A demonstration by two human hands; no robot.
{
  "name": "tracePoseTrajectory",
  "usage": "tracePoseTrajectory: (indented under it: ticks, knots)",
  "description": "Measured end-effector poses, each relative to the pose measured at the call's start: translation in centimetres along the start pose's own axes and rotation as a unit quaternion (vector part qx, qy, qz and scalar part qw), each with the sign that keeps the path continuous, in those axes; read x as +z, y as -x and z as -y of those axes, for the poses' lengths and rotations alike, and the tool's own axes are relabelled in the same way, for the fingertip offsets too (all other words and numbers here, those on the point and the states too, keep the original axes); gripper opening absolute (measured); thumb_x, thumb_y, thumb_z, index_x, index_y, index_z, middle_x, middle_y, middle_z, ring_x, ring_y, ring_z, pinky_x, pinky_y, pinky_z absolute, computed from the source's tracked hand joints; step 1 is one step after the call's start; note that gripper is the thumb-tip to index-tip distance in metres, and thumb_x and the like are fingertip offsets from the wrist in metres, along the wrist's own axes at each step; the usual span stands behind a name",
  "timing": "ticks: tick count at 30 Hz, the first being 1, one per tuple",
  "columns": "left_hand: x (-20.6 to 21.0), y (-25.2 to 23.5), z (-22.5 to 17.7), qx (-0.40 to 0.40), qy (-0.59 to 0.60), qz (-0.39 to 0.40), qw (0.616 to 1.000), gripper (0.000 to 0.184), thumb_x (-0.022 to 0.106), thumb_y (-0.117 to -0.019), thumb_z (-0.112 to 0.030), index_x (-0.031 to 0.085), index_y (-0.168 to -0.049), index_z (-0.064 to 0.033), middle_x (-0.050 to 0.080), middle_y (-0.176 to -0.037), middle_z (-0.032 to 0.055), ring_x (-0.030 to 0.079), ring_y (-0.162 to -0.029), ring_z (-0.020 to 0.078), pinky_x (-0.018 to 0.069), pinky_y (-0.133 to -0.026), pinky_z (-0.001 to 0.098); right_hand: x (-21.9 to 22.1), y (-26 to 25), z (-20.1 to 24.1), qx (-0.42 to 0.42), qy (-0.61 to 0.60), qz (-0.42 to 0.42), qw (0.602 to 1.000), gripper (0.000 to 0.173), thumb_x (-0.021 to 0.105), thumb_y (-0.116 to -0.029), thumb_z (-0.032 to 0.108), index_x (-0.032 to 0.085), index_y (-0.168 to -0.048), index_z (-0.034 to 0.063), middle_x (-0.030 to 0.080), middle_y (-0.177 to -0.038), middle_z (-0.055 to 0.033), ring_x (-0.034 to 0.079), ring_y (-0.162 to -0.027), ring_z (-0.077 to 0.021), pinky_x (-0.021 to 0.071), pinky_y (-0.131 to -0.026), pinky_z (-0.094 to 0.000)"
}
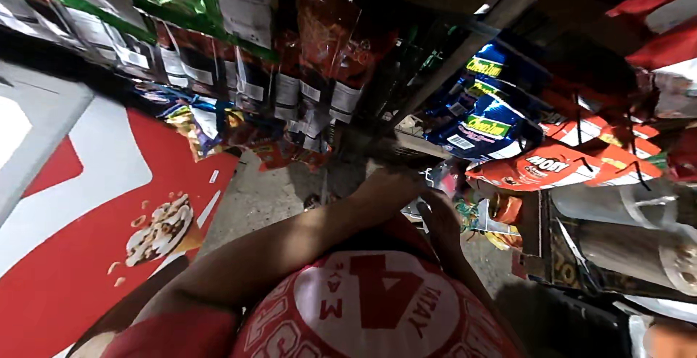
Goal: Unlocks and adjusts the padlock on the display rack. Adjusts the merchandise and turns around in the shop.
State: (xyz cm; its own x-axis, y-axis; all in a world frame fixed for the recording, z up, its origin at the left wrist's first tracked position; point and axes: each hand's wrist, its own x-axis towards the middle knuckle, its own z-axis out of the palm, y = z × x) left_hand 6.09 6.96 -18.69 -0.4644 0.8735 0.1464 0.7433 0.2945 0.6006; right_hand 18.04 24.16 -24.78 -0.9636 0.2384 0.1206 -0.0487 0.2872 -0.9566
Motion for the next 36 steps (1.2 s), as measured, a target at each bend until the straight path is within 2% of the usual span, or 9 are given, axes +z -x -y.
tracePoseTrajectory:
  ticks: [3, 7, 10, 15, 21, 28, 31, 34, 36]
  knots:
    - [-0.4, -0.7, -0.4, -0.002, 0.038, 0.017, 0.999, 0.016, 0.059, -0.0999, -0.005, 0.071, -0.109, 0.0005, 0.07, -0.101, 0.0191, 0.071, -0.094, 0.0354, 0.058, -0.08, 0.0504, 0.4, -0.8, 0.4, -0.015, 0.012, 0.008, 1.0, 0.017, 0.065, -0.093, 0.006, 0.07, -0.106, -0.0029, 0.072, -0.106, -0.0005, 0.066, -0.103, -0.0009, 0.054, -0.097, -0.0235]
    - [-0.4, -1.1, -0.3, -0.045, 0.139, 0.013, 0.989, 0.025, 0.057, -0.1032, -0.011, 0.069, -0.119, 0.0028, 0.07, -0.11, 0.0204, 0.07, -0.096, 0.033, 0.0559, -0.087, 0.0477, -0.9, -0.5, -0.3, 0.023, -0.056, -0.032, 0.998, 0.015, 0.061, -0.0937, -0.003, 0.068, -0.106, 0.0011, 0.073, -0.099, 0.005, 0.069, -0.093, -0.0022, 0.0584, -0.089, -0.0243]
    - [0.8, -1.0, 0.7, -0.022, 0.122, -0.036, 0.992, 0.025, 0.063, -0.1006, -0.018, 0.071, -0.118, -0.0022, 0.069, -0.12, 0.0159, 0.07, -0.102, 0.0291, 0.0577, -0.086, 0.0478, -3.2, 0.6, -3.6, 0.048, -0.073, -0.124, 0.988, 0.015, 0.06, -0.0951, -0.001, 0.069, -0.106, 0.0028, 0.073, -0.099, 0.0043, 0.069, -0.09, -0.0039, 0.0582, -0.085, -0.0256]
    - [1.1, -0.5, 1.5, -0.007, 0.095, -0.048, 0.994, 0.021, 0.065, -0.0987, -0.017, 0.072, -0.112, -0.0033, 0.07, -0.114, 0.0142, 0.071, -0.097, 0.0286, 0.0589, -0.081, 0.0481, -6.0, 0.5, -7.5, 0.074, -0.061, -0.254, 0.962, 0.012, 0.06, -0.0953, -0.002, 0.066, -0.105, -0.001, 0.072, -0.095, 0.0015, 0.069, -0.087, -0.0053, 0.0586, -0.085, -0.0255]
    - [0.7, -0.3, 1.4, -0.035, 0.077, -0.019, 0.996, 0.023, 0.063, -0.0997, -0.02, 0.072, -0.114, -0.0037, 0.069, -0.117, 0.0149, 0.071, -0.1, 0.0314, 0.0584, -0.082, 0.0529, -7.3, -1.4, -9.6, 0.053, -0.022, -0.273, 0.96, 0.014, 0.059, -0.0967, -0.001, 0.065, -0.108, -0.0071, 0.071, -0.099, -0.0019, 0.068, -0.091, -0.004, 0.0579, -0.088, -0.0243]
    - [-0.1, 0.2, 1.3, -0.089, 0.072, 0.045, 0.992, 0.029, 0.057, -0.1042, -0.024, 0.071, -0.121, -0.0048, 0.068, -0.125, 0.0156, 0.067, -0.112, 0.0331, 0.0548, -0.09, 0.055, -7.6, -3.6, -10.6, 0.067, -0.007, -0.278, 0.958, 0.009, 0.061, -0.0964, -0.001, 0.065, -0.103, -0.0059, 0.071, -0.089, -0.0009, 0.069, -0.084, -0.0029, 0.0589, -0.085, -0.0239]
    - [0.3, 0.6, 1.5, -0.071, 0.068, 0.011, 0.995, 0.026, 0.06, -0.1021, -0.022, 0.072, -0.116, -0.0039, 0.07, -0.116, 0.0163, 0.069, -0.105, 0.0342, 0.0564, -0.084, 0.0554, -7.8, -5.2, -11.5, 0.089, 0.008, -0.294, 0.952, 0.01, 0.064, -0.0918, -0.006, 0.063, -0.101, -0.0078, 0.069, -0.088, -0.0033, 0.067, -0.082, -0.0025, 0.0579, -0.081, -0.0231]
    - [0.2, 0.8, 1.5, -0.078, 0.076, 0.03, 0.994, 0.027, 0.059, -0.1028, -0.022, 0.071, -0.117, -0.0027, 0.069, -0.118, 0.0173, 0.069, -0.107, 0.0351, 0.0554, -0.086, 0.0561, -7.5, -7.2, -10.8, 0.147, 0.095, -0.29, 0.941, 0.031, 0.068, -0.0906, -0.005, 0.059, -0.119, -0.0151, 0.068, -0.11, -0.0206, 0.066, -0.103, -0.016, 0.0539, -0.095, -0.0307]
    - [0.2, 0.8, 1.4, -0.088, 0.084, 0.044, 0.992, 0.027, 0.058, -0.1027, -0.02, 0.07, -0.118, -0.0007, 0.068, -0.12, 0.0194, 0.068, -0.109, 0.0373, 0.0542, -0.088, 0.0575, -7.0, -8.2, -8.7, 0.227, 0.228, -0.216, 0.922, 0.039, 0.064, -0.0958, 0.0, 0.057, -0.13, -0.0156, 0.062, -0.131, -0.0294, 0.057, -0.129, -0.0292, 0.0414, -0.113, -0.0395]
